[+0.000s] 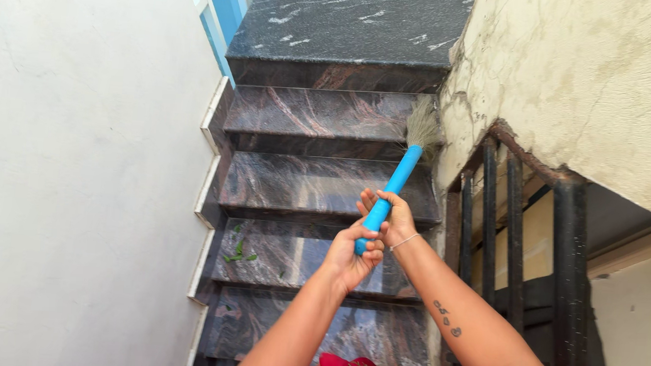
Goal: The person sweeps the steps of a staircase using a small handheld broom.
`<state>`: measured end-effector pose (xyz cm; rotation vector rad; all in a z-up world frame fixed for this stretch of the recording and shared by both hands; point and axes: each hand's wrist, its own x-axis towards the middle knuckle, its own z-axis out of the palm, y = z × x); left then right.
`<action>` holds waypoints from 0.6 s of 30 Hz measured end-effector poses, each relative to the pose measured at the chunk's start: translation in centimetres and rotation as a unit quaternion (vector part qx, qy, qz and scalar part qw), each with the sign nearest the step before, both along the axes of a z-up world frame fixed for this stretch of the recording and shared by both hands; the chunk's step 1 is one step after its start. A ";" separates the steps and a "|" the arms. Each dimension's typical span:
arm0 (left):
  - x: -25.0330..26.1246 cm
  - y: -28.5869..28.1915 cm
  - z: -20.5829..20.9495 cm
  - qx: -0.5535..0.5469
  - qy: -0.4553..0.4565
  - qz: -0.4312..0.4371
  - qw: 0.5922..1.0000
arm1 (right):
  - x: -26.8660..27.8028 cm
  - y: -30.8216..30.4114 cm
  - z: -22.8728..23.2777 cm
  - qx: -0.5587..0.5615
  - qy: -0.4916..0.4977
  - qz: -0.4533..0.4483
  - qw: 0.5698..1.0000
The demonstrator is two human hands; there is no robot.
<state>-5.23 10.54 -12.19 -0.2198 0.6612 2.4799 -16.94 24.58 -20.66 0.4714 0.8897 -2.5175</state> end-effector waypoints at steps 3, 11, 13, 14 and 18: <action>2.1 -1.5 0.9 0.207 -0.067 0.024 0.976 | -0.6 -3.8 0.3 -0.161 0.033 -0.119 0.979; 6.0 -6.0 5.4 0.490 -0.036 0.016 0.871 | -4.3 -12.1 -1.2 -0.310 -0.040 0.051 0.948; 6.1 -5.9 5.4 0.448 -0.015 -0.009 0.894 | -4.2 -11.7 -0.8 -0.329 -0.044 0.082 0.940; 6.1 -5.8 5.2 0.406 0.008 -0.032 0.913 | -4.0 -11.4 -0.4 -0.346 -0.050 0.115 0.930; 4.8 -3.9 4.3 0.296 0.013 -0.098 0.950 | -2.1 -7.4 2.8 -0.318 -0.018 0.153 0.936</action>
